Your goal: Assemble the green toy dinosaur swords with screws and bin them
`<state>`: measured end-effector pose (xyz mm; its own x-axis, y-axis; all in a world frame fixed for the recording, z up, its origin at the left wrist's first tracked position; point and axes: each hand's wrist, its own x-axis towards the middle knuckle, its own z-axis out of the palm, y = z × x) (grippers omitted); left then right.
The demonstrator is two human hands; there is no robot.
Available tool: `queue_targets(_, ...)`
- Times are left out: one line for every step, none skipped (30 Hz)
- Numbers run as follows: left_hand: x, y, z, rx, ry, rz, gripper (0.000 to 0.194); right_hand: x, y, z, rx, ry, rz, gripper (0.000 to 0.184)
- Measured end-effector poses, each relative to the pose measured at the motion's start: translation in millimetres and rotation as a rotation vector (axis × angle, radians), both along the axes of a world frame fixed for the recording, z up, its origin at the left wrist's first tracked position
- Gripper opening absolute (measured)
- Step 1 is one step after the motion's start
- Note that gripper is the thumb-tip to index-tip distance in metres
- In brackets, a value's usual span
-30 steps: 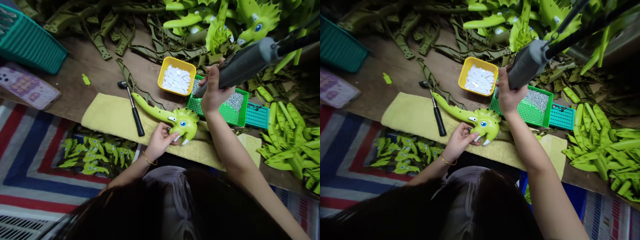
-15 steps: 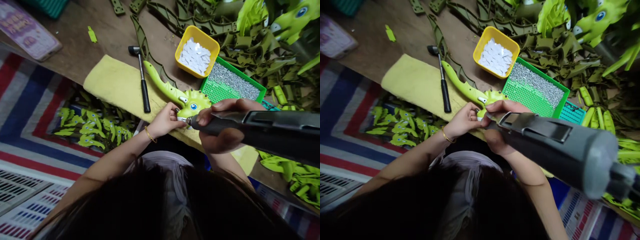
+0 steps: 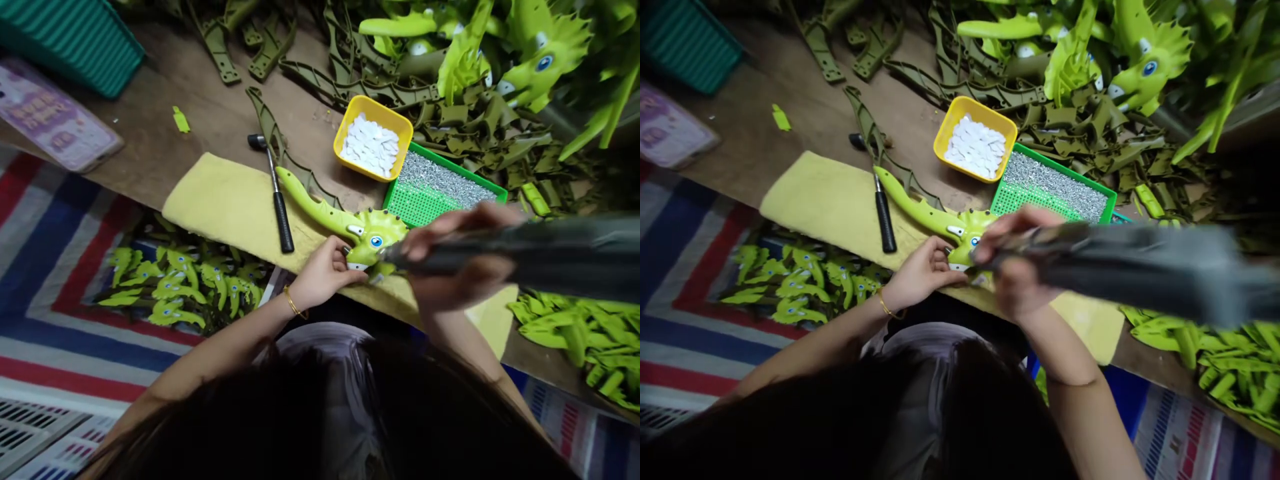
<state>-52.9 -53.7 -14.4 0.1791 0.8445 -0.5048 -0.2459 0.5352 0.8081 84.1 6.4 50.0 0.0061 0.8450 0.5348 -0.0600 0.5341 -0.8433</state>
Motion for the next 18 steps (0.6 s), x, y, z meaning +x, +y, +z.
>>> queue_targets(-3,-1,0.7,0.004,0.024,-0.046,0.052,0,18,0.3,0.103,0.121,-0.135,0.026)
queue_targets(-6,-1,1.6,-0.002,0.041,-0.083,0.050,0,36,-2.4,0.187,0.203,-0.274,0.022)
queue_targets(-10,-1,2.5,-0.018,0.047,-0.099,0.048,2,53,-7.7,0.216,0.208,-0.377,0.019)
queue_targets(-13,0,3.4,-0.037,0.045,-0.082,0.045,4,68,-14.9,0.226,0.165,-0.462,0.019)
queue_targets(-16,2,4.1,-0.055,0.038,-0.035,0.042,6,80,-23.0,0.211,0.113,-0.521,0.021)
queue_targets(-19,5,4.7,-0.066,0.027,0.033,0.041,8,88,-30.9,0.184,0.061,-0.547,0.024)
queue_targets(-20,8,5.2,-0.069,0.015,0.108,0.040,9,93,-37.9,0.159,0.025,-0.553,0.027)
queue_targets(-22,11,5.4,-0.064,0.004,0.175,0.040,10,95,-43.2,0.139,0.014,-0.549,0.029)
queue_targets(-22,14,5.5,-0.055,-0.009,0.232,0.041,10,95,-46.7,0.130,0.021,-0.534,0.029)
queue_targets(-22,16,5.4,-0.044,-0.025,0.278,0.042,10,94,-48.5,0.132,0.037,-0.519,0.028)
queue_targets(-21,18,5.1,-0.033,-0.043,0.310,0.044,10,92,-49.0,0.138,0.055,-0.511,0.028)
queue_targets(-20,20,4.7,-0.022,-0.058,0.333,0.045,9,91,-48.7,0.141,0.070,-0.505,0.027)
queue_targets(-19,21,4.1,-0.012,-0.069,0.350,0.046,9,91,-48.2,0.142,0.086,-0.496,0.026)
queue_targets(-17,21,3.4,-0.003,-0.078,0.361,0.046,9,90,-47.9,0.143,0.102,-0.484,0.026)
queue_targets(-16,22,2.7,0.005,-0.084,0.366,0.046,8,91,-48.1,0.143,0.121,-0.471,0.025)
queue_targets(-15,21,1.9,0.011,-0.088,0.367,0.047,8,91,-48.9,0.142,0.148,-0.458,0.025)
queue_targets(-14,21,1.2,0.019,-0.091,0.369,0.047,8,92,-50.1,0.145,0.181,-0.439,0.026)
queue_targets(-14,21,0.6,0.025,-0.094,0.371,0.047,8,93,-51.5,0.148,0.207,-0.417,0.027)
